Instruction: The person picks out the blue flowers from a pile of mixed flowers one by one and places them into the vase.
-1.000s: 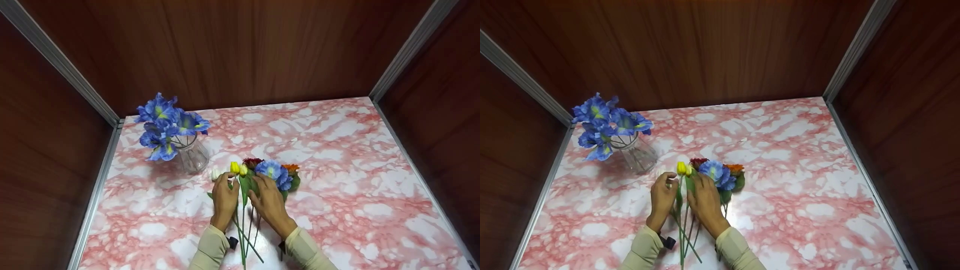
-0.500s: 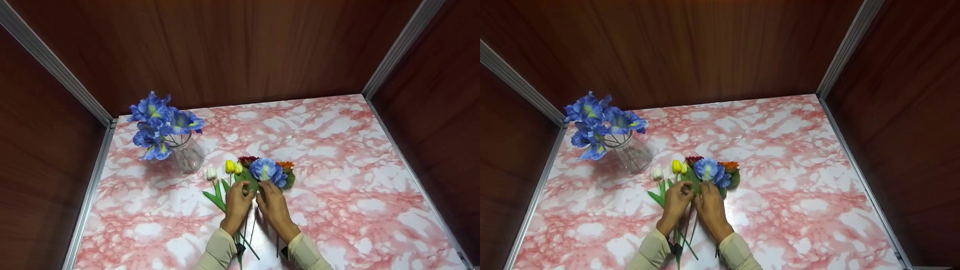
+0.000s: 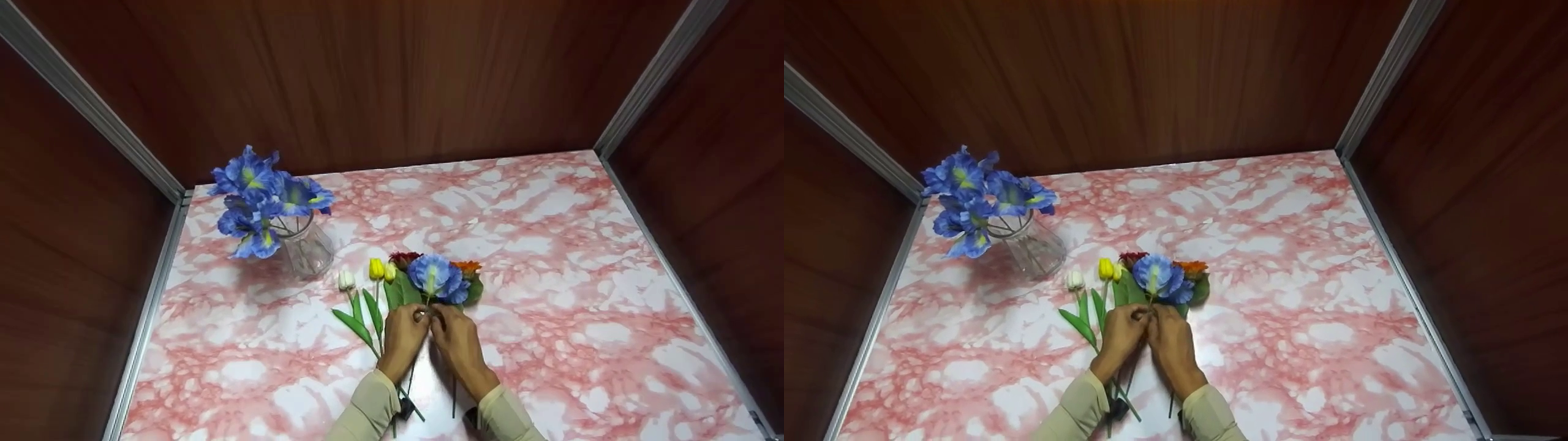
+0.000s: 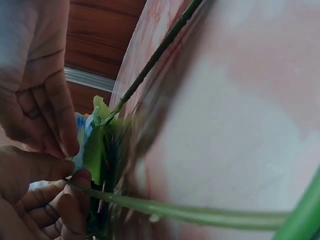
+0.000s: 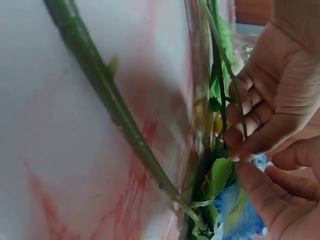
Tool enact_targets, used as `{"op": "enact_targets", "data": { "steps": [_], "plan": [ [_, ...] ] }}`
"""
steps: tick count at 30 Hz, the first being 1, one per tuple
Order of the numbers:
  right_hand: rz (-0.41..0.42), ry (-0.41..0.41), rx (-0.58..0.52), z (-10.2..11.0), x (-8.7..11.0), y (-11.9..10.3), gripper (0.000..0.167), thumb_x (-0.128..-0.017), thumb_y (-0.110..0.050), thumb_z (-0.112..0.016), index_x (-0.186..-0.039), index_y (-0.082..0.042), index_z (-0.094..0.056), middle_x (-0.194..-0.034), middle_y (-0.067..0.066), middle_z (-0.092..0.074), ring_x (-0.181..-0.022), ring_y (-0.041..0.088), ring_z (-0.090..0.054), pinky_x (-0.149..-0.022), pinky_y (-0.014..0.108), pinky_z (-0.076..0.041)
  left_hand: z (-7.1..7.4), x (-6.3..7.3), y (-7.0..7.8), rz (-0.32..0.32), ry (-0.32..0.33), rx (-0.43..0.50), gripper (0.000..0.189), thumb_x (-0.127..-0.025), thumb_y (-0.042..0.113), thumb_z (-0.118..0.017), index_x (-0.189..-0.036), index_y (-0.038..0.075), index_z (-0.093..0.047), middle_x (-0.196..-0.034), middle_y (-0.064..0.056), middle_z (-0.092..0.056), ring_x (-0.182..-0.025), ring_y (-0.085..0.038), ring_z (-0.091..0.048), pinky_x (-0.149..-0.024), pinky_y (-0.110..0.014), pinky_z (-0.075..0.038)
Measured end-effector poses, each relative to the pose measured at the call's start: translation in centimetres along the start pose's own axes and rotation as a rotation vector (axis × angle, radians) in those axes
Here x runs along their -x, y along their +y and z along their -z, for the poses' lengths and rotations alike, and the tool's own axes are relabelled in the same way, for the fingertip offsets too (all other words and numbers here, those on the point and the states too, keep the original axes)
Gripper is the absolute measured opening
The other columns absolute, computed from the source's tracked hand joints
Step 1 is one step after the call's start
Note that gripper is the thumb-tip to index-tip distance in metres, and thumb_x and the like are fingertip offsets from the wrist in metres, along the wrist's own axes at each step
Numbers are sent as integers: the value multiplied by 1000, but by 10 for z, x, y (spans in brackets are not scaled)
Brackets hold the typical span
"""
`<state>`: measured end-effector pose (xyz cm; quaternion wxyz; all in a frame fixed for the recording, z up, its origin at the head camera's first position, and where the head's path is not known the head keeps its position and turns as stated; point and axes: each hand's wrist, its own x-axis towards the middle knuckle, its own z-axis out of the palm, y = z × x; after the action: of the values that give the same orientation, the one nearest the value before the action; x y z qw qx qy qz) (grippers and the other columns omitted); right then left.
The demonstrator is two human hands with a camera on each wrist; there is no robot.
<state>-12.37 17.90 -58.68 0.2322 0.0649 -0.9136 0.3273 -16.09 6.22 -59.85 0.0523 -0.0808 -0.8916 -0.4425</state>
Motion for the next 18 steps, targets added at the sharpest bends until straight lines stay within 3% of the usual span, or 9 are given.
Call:
{"op": "enact_targets", "data": {
  "steps": [7,10,15,18],
  "plan": [
    [-44,-21,-66,0,2,-8,10,-84,-1,-66,-91,-1,-73,-78,6,-68,-65,18,-64,-58,32,-52,16,-5,8,110,31,221,6,-82,11,-72,-86,8,-75,-70,6,-68,-62,-5,-61,-57,-24,-48],
    [-71,-60,-104,0,3,-14,10,-89,-6,-63,-86,-5,-73,-74,1,-67,-64,13,-63,-58,30,-52,26,-10,14,117,73,301,9,-83,10,-71,-89,5,-74,-70,4,-68,-61,-5,-59,-56,-24,-48],
    [-52,-114,-186,1,-1,-23,11,-93,-12,-63,-93,-6,-73,-82,3,-71,-68,14,-67,-61,29,-54,41,-17,23,98,140,520,14,-86,5,-69,-94,-6,-70,-73,-8,-68,-60,-23,-63,-52,-22,-49],
    [-11,-117,-203,0,-5,-28,13,-90,-11,-66,-99,-3,-72,-91,8,-72,-72,18,-69,-63,30,-56,50,-19,27,99,176,593,14,-86,5,-69,-93,-7,-69,-73,-11,-68,-61,-35,-64,-49,-24,-51]
  ]
}}
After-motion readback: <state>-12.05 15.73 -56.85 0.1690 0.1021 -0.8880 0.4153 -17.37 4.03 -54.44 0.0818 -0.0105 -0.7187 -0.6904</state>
